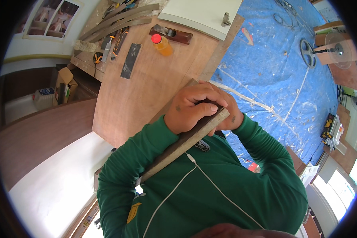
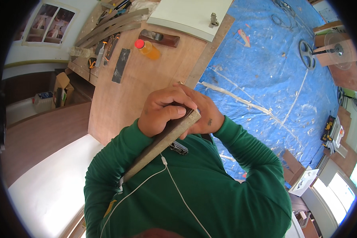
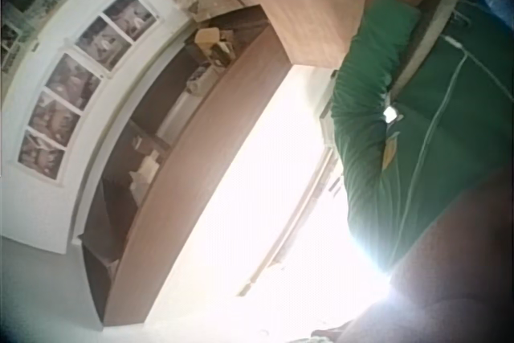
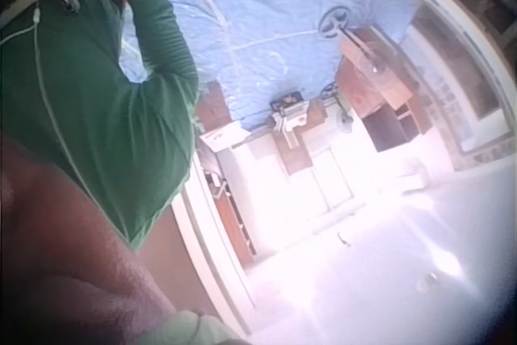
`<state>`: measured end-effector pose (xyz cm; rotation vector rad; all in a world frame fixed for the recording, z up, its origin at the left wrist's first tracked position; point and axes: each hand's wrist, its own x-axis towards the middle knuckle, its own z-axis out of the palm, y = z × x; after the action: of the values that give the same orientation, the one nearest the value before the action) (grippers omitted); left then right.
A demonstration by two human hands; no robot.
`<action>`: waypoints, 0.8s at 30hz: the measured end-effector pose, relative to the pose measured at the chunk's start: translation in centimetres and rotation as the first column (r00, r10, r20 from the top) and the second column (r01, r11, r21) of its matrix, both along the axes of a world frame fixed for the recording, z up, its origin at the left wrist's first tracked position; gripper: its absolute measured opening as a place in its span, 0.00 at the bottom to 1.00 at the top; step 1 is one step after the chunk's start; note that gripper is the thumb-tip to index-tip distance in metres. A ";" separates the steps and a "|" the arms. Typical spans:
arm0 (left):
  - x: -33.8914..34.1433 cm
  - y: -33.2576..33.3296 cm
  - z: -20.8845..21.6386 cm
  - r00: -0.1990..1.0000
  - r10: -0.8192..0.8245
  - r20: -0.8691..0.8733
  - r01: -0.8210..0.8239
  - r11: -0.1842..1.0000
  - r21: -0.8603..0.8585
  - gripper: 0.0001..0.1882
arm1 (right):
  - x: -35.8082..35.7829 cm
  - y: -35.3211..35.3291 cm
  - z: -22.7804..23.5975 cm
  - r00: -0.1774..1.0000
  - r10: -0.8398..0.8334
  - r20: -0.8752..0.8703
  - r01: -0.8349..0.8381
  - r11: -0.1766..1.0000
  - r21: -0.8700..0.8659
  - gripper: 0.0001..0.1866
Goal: The person applies glue to the edge of a wooden board, then attaches a white cabinet door to the board. They use a hand plane to smooth the edge of the attached door and continue applying glue to the joint.
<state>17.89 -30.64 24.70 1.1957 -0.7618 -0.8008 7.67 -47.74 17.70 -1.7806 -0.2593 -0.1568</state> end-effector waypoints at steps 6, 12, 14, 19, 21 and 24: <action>0.6 0.1 0.1 0.995 -0.038 0.087 0.033 0.998 0.060 0.14 | 0.3 -0.1 0.1 0.999 0.036 -0.001 -0.036 0.999 0.001 0.67; 0.1 0.1 0.6 0.984 -0.030 -0.177 0.056 0.989 0.139 0.13 | -0.1 -0.4 0.6 0.989 0.073 -0.126 -0.066 0.996 0.059 0.65; 0.1 0.1 0.9 0.982 -0.029 -0.188 0.060 0.986 0.157 0.13 | -0.3 -0.5 0.5 0.986 0.075 -0.150 -0.067 0.996 0.056 0.64; 0.0 0.0 0.9 0.984 -0.020 -0.179 0.050 0.985 0.167 0.13 | -0.3 -0.6 0.5 0.985 0.078 -0.155 -0.066 0.995 0.082 0.65; 0.1 0.0 1.0 0.986 -0.023 -0.165 0.051 0.984 0.169 0.13 | -0.3 -0.6 0.4 0.986 0.081 -0.146 -0.067 0.993 0.098 0.64; 0.0 -0.1 1.0 0.982 -0.018 -0.188 0.046 0.989 0.142 0.13 | -0.2 -0.7 0.3 0.989 0.083 -0.118 -0.071 0.992 0.102 0.62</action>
<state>17.84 -30.78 25.67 1.2212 -0.5778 -0.9942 7.44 -48.42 18.01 -1.6730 -0.2283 -0.0045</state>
